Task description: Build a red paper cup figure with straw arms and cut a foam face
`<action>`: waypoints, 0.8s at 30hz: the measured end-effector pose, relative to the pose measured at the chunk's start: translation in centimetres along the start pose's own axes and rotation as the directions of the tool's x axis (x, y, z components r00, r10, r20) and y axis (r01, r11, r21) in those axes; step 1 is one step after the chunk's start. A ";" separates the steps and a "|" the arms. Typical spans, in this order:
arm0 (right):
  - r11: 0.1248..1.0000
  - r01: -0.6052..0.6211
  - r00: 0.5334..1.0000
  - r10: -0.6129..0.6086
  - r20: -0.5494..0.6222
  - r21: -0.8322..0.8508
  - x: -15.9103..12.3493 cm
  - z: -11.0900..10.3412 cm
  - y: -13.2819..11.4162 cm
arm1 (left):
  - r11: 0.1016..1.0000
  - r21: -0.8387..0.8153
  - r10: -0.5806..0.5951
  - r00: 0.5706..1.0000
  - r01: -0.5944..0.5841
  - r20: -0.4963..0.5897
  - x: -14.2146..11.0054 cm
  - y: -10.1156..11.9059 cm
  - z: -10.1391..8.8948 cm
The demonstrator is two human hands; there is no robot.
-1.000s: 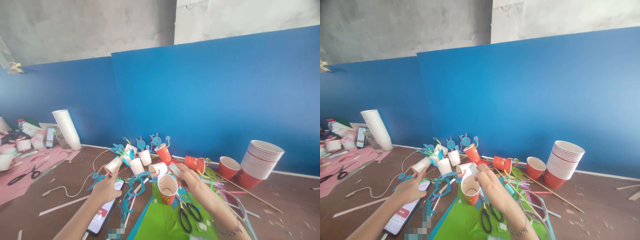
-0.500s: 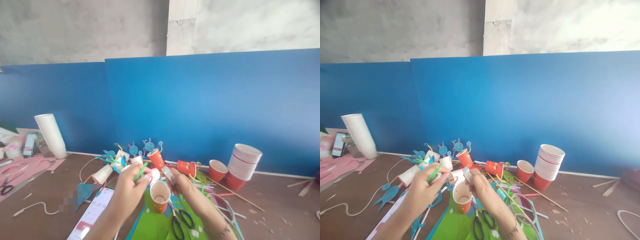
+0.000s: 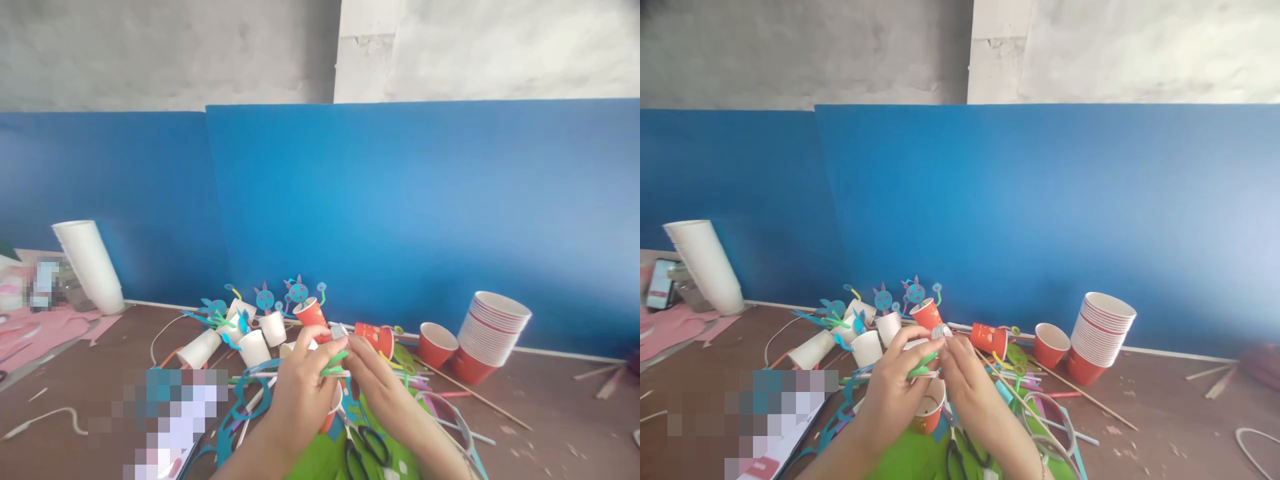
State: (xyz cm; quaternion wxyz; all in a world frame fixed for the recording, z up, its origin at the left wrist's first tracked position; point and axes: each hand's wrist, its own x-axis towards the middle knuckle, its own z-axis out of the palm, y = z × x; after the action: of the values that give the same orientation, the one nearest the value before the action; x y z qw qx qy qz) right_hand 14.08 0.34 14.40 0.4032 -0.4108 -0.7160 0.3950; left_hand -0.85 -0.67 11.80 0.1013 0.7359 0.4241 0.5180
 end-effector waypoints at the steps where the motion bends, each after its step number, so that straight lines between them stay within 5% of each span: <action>1: 1.000 -0.002 1.000 0.002 -0.001 -0.008 0.1 0.0 0.2 | 1.000 -0.011 -0.011 1.000 0.011 0.001 0.1 0.0 0.1; 12: 0.992 -0.018 1.000 0.020 0.016 -0.128 0.7 -0.1 1.5 | 0.977 -0.134 -0.170 0.985 0.163 -0.037 0.9 0.6 0.4; 24: 0.971 0.040 0.999 -0.031 0.043 -0.237 0.5 -1.2 0.7 | 0.943 -0.293 -0.161 0.987 0.157 0.012 0.7 0.2 0.0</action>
State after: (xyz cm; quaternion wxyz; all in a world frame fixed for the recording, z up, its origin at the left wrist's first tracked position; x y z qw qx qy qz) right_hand 15.22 1.33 14.32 0.3440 -0.4356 -0.7731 0.3070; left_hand -0.66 -0.25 12.42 0.2479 0.6729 0.4014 0.5698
